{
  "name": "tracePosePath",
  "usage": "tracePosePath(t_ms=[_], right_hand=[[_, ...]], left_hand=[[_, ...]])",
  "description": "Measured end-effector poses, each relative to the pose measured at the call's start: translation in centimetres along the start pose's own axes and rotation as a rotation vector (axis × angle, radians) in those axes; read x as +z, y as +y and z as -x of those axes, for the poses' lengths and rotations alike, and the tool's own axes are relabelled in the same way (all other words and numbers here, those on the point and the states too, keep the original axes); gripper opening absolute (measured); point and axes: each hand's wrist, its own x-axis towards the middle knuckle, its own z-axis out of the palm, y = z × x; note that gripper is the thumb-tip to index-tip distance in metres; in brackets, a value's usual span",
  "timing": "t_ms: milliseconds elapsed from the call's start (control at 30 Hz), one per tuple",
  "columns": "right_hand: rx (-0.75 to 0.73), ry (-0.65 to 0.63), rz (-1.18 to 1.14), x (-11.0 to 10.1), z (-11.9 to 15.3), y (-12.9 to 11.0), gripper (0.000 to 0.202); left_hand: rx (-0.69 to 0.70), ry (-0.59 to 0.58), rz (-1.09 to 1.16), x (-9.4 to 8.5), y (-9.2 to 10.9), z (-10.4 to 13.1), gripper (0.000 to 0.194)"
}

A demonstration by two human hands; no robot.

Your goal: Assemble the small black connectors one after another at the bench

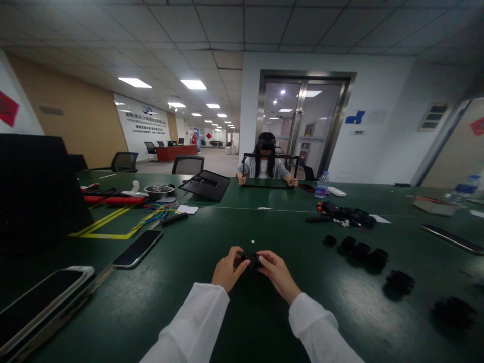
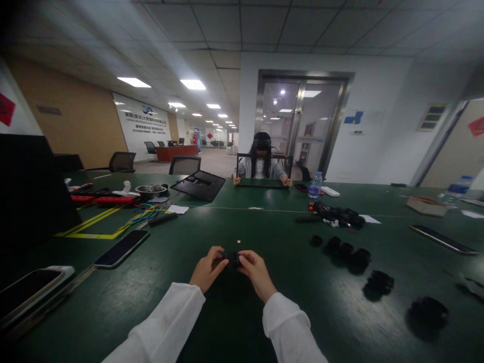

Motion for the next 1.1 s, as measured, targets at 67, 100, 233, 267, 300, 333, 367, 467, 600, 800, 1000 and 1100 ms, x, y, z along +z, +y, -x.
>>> tracePosePath(t_ms=[67, 100, 233, 267, 300, 333, 367, 467, 600, 800, 1000, 1100], right_hand=[[-0.029, 0.018, -0.029, -0.1, -0.3, 0.3, 0.025], [-0.037, 0.021, -0.046, -0.3, -0.4, 0.5, 0.025], [-0.033, 0.018, -0.09, -0.9, -0.8, 1.0, 0.024], [-0.031, 0.015, -0.09, -0.9, -0.8, 1.1, 0.024], [-0.031, 0.013, -0.088, -1.0, -0.8, 1.1, 0.023], [-0.03, 0.009, -0.082, -1.0, -0.8, 1.1, 0.023], [-0.03, 0.005, -0.075, -1.0, -0.8, 1.0, 0.023], [-0.032, 0.003, -0.047, -0.8, -0.7, 0.9, 0.025], [-0.026, -0.014, 0.002, -0.4, -0.4, 0.7, 0.026], [0.001, -0.082, 0.009, -0.2, 0.2, -0.1, 0.026], [-0.011, -0.035, -0.024, -0.4, -0.3, 0.6, 0.023], [-0.029, 0.008, -0.071, -0.6, -0.7, 1.0, 0.023]], left_hand=[[0.063, -0.032, 0.01, 0.1, 0.0, 0.1, 0.044], [0.103, -0.046, -0.001, 0.1, 0.0, 0.1, 0.048], [0.196, -0.072, -0.041, 0.2, -0.1, 0.0, 0.049], [0.185, -0.079, -0.039, 0.3, -0.1, -0.1, 0.049], [0.167, -0.085, -0.034, 0.3, -0.1, -0.1, 0.049], [0.144, -0.09, -0.027, 0.3, -0.1, -0.2, 0.048], [0.121, -0.092, -0.019, 0.3, -0.1, -0.2, 0.046], [0.068, -0.075, -0.015, 0.2, 0.0, -0.2, 0.036], [0.084, 0.025, -0.047, 0.1, 0.0, -0.3, 0.03], [0.194, 0.093, 0.051, 0.0, -0.3, -0.5, 0.029], [0.145, 0.154, 0.135, 0.2, 0.1, -0.3, 0.012], [0.182, 0.087, 0.165, 0.3, 0.2, -0.1, 0.023]])
